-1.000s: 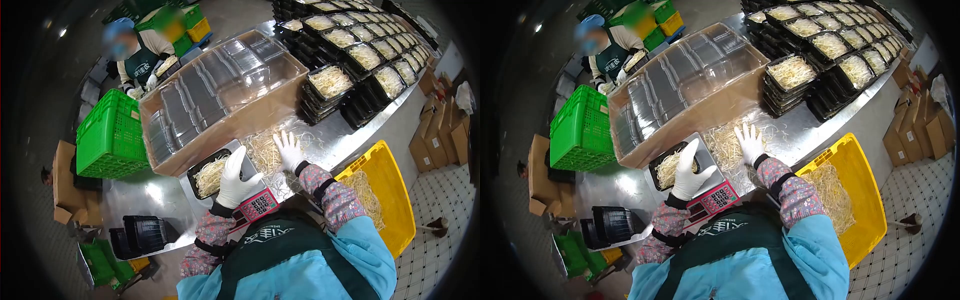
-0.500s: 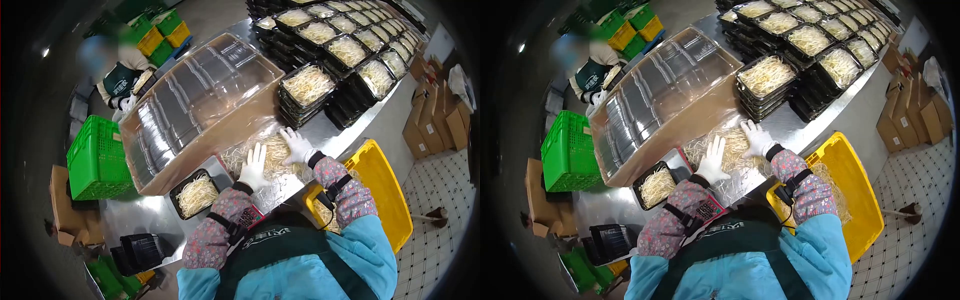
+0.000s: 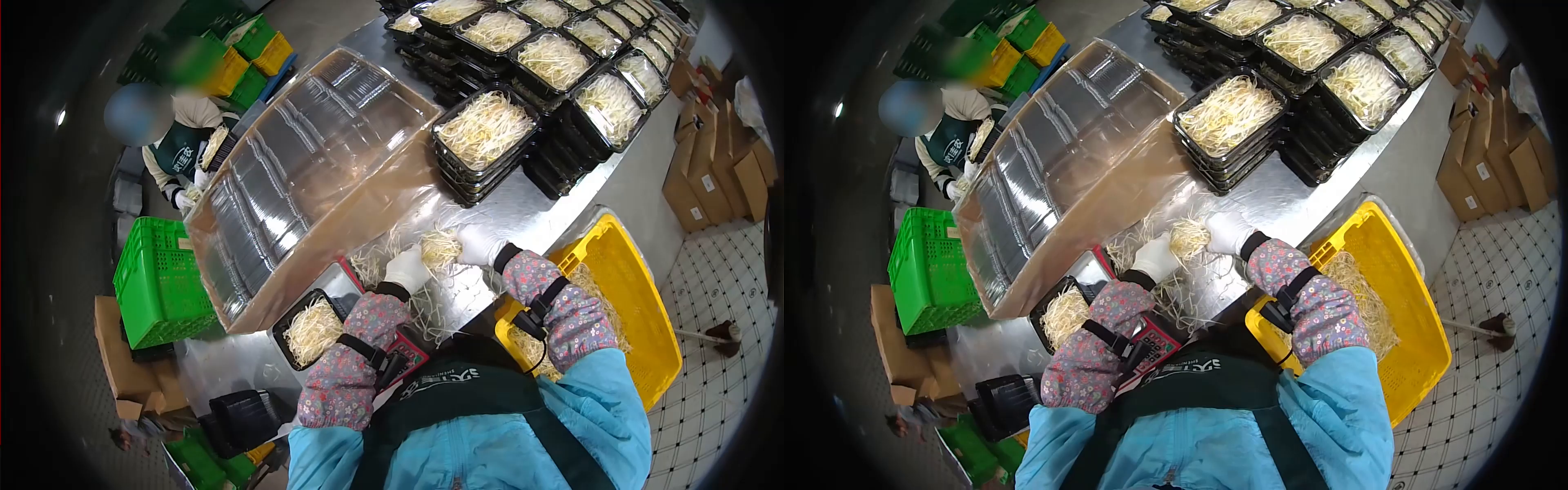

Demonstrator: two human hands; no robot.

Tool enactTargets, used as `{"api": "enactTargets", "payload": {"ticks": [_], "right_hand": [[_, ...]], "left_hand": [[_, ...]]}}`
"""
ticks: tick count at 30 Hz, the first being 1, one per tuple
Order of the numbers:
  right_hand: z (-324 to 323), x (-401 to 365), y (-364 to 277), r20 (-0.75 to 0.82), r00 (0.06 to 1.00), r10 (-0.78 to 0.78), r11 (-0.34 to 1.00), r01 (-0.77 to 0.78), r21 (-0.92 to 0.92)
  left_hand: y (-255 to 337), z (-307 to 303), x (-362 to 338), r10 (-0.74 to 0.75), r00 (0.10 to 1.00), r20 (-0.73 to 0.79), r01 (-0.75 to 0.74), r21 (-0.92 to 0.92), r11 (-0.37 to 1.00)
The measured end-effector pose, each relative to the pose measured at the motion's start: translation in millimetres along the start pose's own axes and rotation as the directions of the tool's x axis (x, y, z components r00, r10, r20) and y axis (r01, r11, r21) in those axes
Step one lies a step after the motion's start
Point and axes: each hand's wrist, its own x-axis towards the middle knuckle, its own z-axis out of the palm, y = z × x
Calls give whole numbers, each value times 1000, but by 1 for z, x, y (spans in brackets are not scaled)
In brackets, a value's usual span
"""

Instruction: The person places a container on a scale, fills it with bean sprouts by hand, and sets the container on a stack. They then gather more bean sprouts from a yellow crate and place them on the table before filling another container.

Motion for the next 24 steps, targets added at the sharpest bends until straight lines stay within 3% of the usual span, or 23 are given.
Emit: {"api": "enactTargets", "payload": {"ticks": [4,7,11,14,15,17,18,20,21,23,24], "right_hand": [[-14,-4,5,-40,999,-37,998,35,-57],[-48,-16,6,-124,992,13,998,-20,-52],[-78,-20,9,-88,987,136,971,-116,208],[-61,4,-1,-49,999,-1,937,18,349],[-47,15,-6,-30,999,-44,952,52,302],[-51,16,-26,152,988,11,999,-18,44],[-42,13,-19,-14,985,-174,985,174,-12],[-29,17,-9,2,999,-33,999,33,-33],[-24,18,-5,11,999,38,998,-37,-45],[-19,12,1,-16,1000,20,1000,-20,5],[-21,8,-2,-29,999,28,1000,-29,-4]], "left_hand": [[7,-23,-19,27,999,35,-29,71,997],[-9,-35,-32,113,993,-23,-110,124,986],[-39,-23,-47,307,945,-114,-285,177,942],[-27,-14,-58,494,865,-91,-457,266,849],[-21,-15,-61,553,830,-81,-512,286,810],[-20,-18,-54,399,904,150,-419,140,897],[-17,-27,-49,289,924,249,-319,90,943],[-7,-57,-42,127,921,368,-141,12,990],[-16,-53,-34,207,953,219,-213,4,977],[-37,-33,-18,353,932,-81,-353,20,935],[-32,-32,-12,333,939,-86,-332,31,943]]}}
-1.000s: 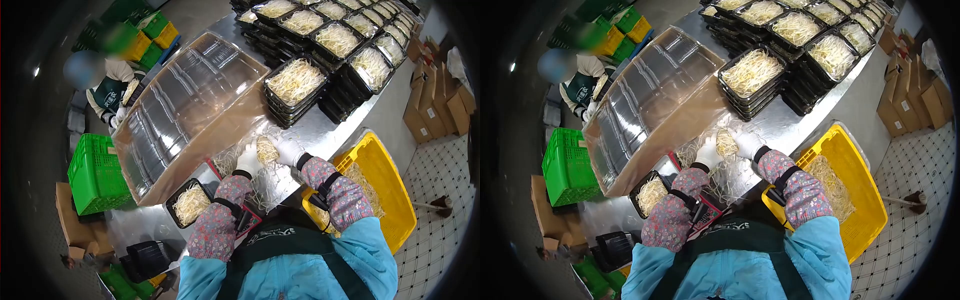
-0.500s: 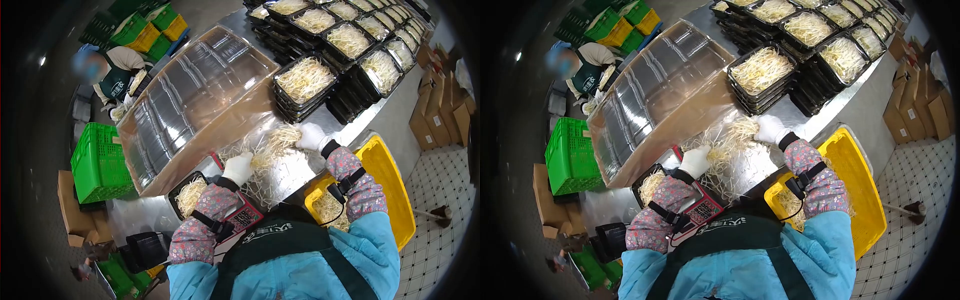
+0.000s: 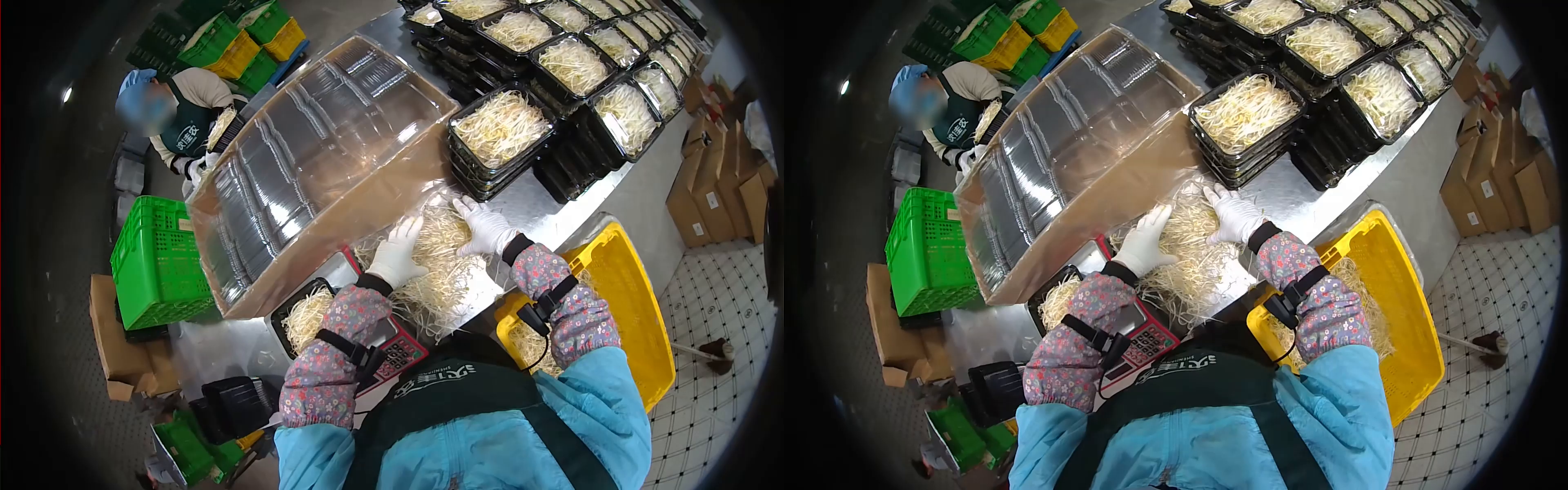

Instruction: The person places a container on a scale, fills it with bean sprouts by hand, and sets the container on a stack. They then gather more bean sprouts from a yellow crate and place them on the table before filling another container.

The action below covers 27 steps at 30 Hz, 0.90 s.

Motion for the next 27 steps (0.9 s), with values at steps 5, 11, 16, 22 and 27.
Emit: {"api": "enactTargets", "payload": {"ticks": [5,11,16,22,27], "right_hand": [[17,-11,-15,87,995,56,972,-35,-232],[45,-7,4,-107,994,-23,994,11,-110],[36,-23,30,-159,984,-81,993,66,-95],[-16,-40,52,-231,970,80,983,-38,180],[-21,-14,3,-180,980,87,932,-16,362]], "left_hand": [[9,23,39,-71,994,85,62,102,993],[2,47,52,-230,960,159,220,76,972],[2,37,31,-180,976,119,161,155,975],[-4,19,-7,1,999,35,-7,171,985],[10,27,-7,5,1000,5,-6,253,967]]}}
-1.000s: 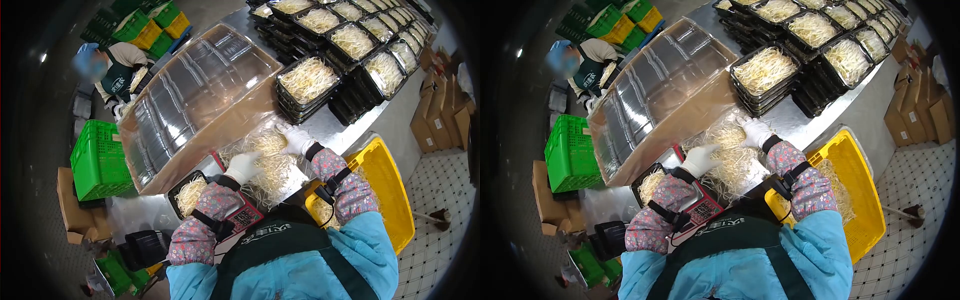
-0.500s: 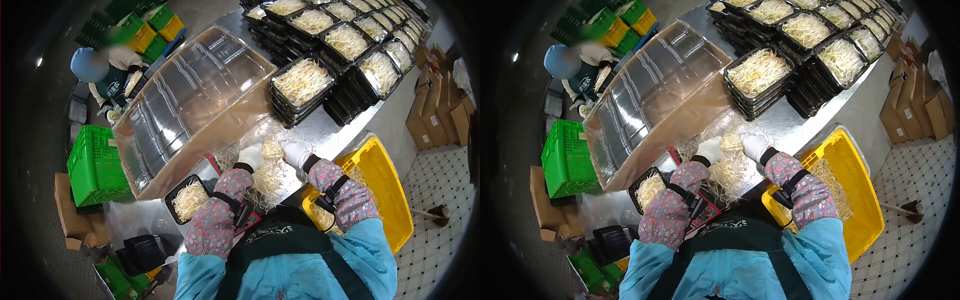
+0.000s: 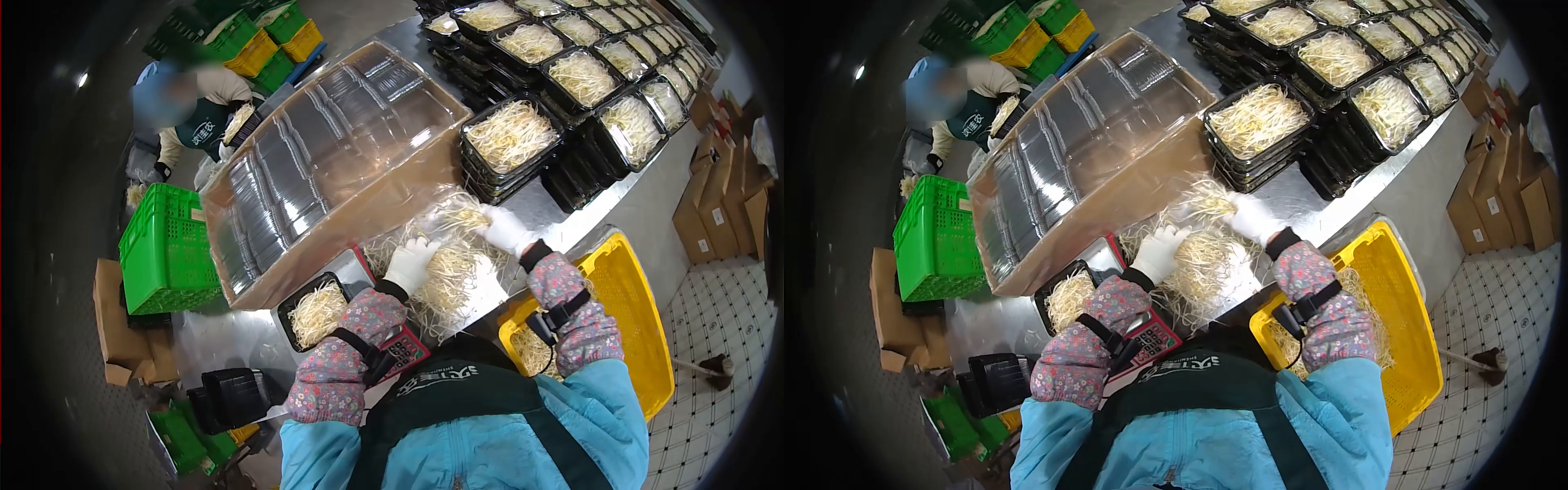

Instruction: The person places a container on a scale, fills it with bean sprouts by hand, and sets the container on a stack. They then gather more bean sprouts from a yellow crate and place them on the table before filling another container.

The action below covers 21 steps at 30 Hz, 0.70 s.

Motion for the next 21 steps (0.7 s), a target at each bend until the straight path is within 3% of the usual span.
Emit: {"api": "enactTargets", "payload": {"ticks": [2,5,6,7,9,10,11,14,16,17,20,21], "right_hand": [[42,15,12,104,995,-11,995,21,-97],[65,21,33,-46,888,-458,835,412,-364],[61,20,30,19,926,-378,862,359,-357],[49,17,21,87,952,-294,884,305,-354],[27,16,-5,244,968,-59,906,154,-393],[30,21,-3,203,976,-85,917,156,-366],[37,25,2,163,980,-110,927,160,-339],[47,27,-18,171,982,-83,909,145,-392],[66,16,-29,126,982,-144,848,188,-496],[77,16,-29,144,986,-81,821,148,-552],[89,15,-31,208,978,6,823,113,-557],[98,20,-15,142,986,-83,858,144,-494]], "left_hand": [[6,1,-4,-119,992,50,120,-30,992],[7,-9,-20,-279,957,80,286,-84,955],[6,-8,-28,-342,936,85,350,-106,931],[3,-6,-37,-313,947,-75,306,-89,948],[10,-29,-51,-394,914,93,405,-228,886],[13,-42,-57,-420,890,175,455,-290,842],[4,-15,-65,-385,922,-37,348,-357,867],[21,-41,-84,-433,900,44,401,-470,787],[28,-39,-100,-391,919,-49,310,-523,794],[31,-36,-108,-377,924,-60,271,-592,759],[43,-43,-139,-356,931,-81,201,-700,686],[46,-47,-152,-350,933,-86,186,-716,673]]}}
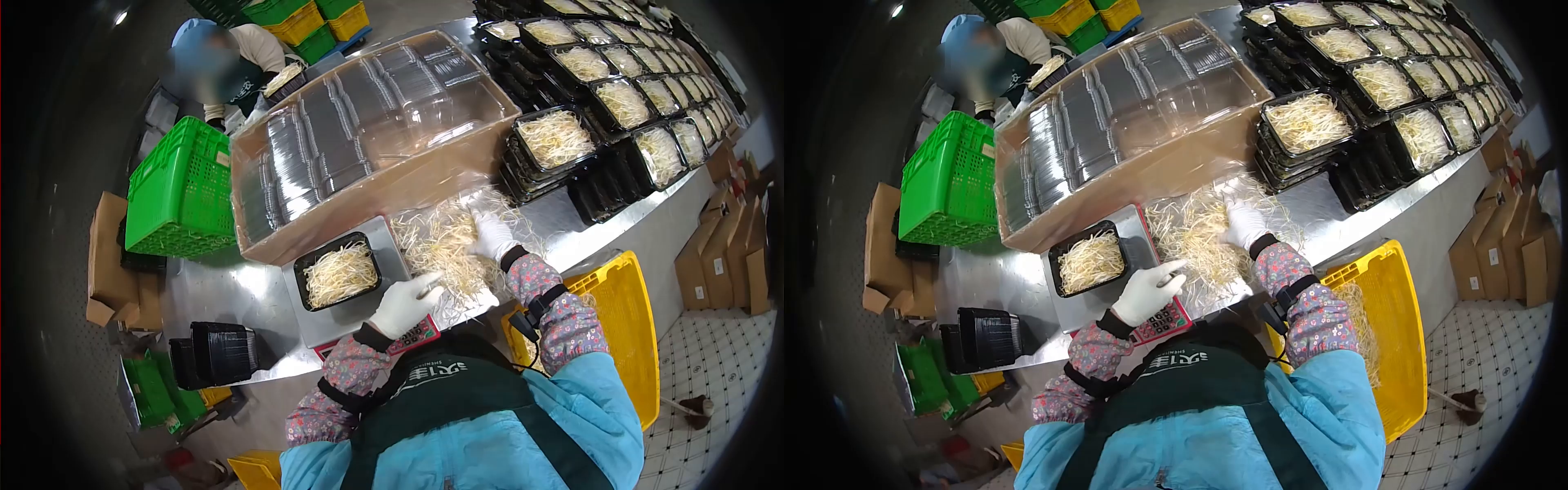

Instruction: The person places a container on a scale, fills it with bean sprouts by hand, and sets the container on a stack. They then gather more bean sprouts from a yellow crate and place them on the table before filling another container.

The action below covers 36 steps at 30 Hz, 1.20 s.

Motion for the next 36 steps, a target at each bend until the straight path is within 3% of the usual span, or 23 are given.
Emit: {"api": "enactTargets", "payload": {"ticks": [3,7,8,11,12,18,22,25,26,29,31,33,36], "right_hand": [[-19,-2,-4,129,988,81,982,-102,162],[-32,-15,-16,-101,994,50,972,-26,233],[-35,-15,-17,-13,998,60,963,-54,264],[-16,-17,-17,-54,990,-127,991,129,39],[-26,-17,-24,97,994,-58,998,55,25],[-25,-18,-32,-39,998,-56,995,52,-80],[-13,-17,-40,-95,975,-203,971,188,-147],[17,-2,-26,-105,986,-131,989,122,-86],[27,6,-15,-203,968,-150,988,141,-60],[9,16,-2,-168,985,-49,998,54,22],[-27,6,-13,-256,967,2,997,16,69],[-51,1,-15,-143,990,11,979,19,203],[-29,-13,-21,-238,964,-119,982,79,-172]], "left_hand": [[4,-15,-37,-39,999,5,39,-27,999],[-14,-21,-85,-55,998,-14,52,-161,985],[-24,-19,-96,-61,998,-8,58,-198,978],[-33,-24,-124,-137,990,-22,125,-287,950],[-38,-24,-133,-149,987,-66,121,-315,941],[-43,-39,-172,-288,948,-138,209,-412,887],[-53,-38,-185,-305,941,-146,221,-419,881],[-60,-34,-191,-298,940,-164,199,-446,873],[-63,-33,-193,-299,937,-180,195,-438,878],[-69,-38,-200,-313,925,-216,217,-376,901],[-77,-38,-204,-320,913,-252,201,-405,892],[-78,-41,-204,-361,895,-263,209,-466,859],[-81,-44,-203,-374,890,-262,203,-506,838]]}}
